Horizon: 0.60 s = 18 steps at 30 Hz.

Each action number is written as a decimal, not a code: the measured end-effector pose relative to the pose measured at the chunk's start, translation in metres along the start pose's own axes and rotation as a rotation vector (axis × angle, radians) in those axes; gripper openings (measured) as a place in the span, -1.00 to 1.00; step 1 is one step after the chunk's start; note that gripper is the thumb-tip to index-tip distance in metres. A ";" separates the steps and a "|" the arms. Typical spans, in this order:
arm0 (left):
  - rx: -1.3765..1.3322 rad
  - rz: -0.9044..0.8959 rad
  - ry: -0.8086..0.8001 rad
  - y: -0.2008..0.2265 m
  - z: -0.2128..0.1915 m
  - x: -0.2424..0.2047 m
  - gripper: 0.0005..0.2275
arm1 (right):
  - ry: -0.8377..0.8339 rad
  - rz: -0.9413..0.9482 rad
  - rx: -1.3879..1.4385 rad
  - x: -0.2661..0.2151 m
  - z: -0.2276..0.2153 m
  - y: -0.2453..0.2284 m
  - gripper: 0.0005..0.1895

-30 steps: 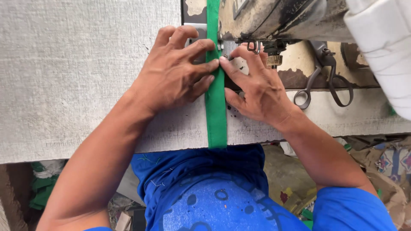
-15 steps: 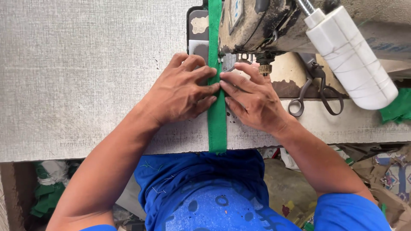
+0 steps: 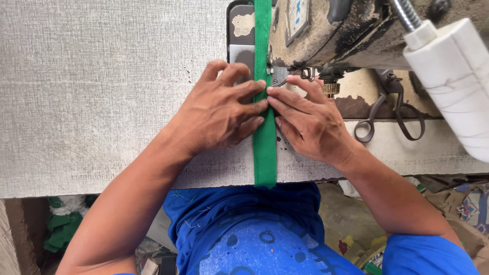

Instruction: Sewing a green fabric strap using an industrial sewing machine

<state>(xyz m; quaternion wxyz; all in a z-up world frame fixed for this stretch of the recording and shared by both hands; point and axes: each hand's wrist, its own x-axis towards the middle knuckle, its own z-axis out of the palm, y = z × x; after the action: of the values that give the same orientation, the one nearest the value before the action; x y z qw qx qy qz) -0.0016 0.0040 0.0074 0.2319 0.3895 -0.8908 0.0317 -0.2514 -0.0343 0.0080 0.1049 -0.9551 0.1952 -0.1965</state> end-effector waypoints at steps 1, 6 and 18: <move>-0.011 -0.003 -0.006 -0.004 0.001 0.000 -0.78 | -0.007 0.008 0.007 0.003 0.002 0.000 -0.70; 0.070 -0.056 -0.059 -0.018 0.008 0.001 -0.70 | -0.112 0.238 -0.071 0.006 0.001 -0.002 -0.50; 0.000 -0.018 -0.032 0.000 0.000 0.000 -0.73 | 0.021 0.013 0.016 0.001 0.001 -0.001 -0.66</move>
<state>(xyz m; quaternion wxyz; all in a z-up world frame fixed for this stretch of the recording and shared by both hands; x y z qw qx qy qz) -0.0016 0.0042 0.0072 0.2180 0.3980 -0.8908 0.0236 -0.2497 -0.0343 0.0083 0.1115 -0.9509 0.2007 -0.2076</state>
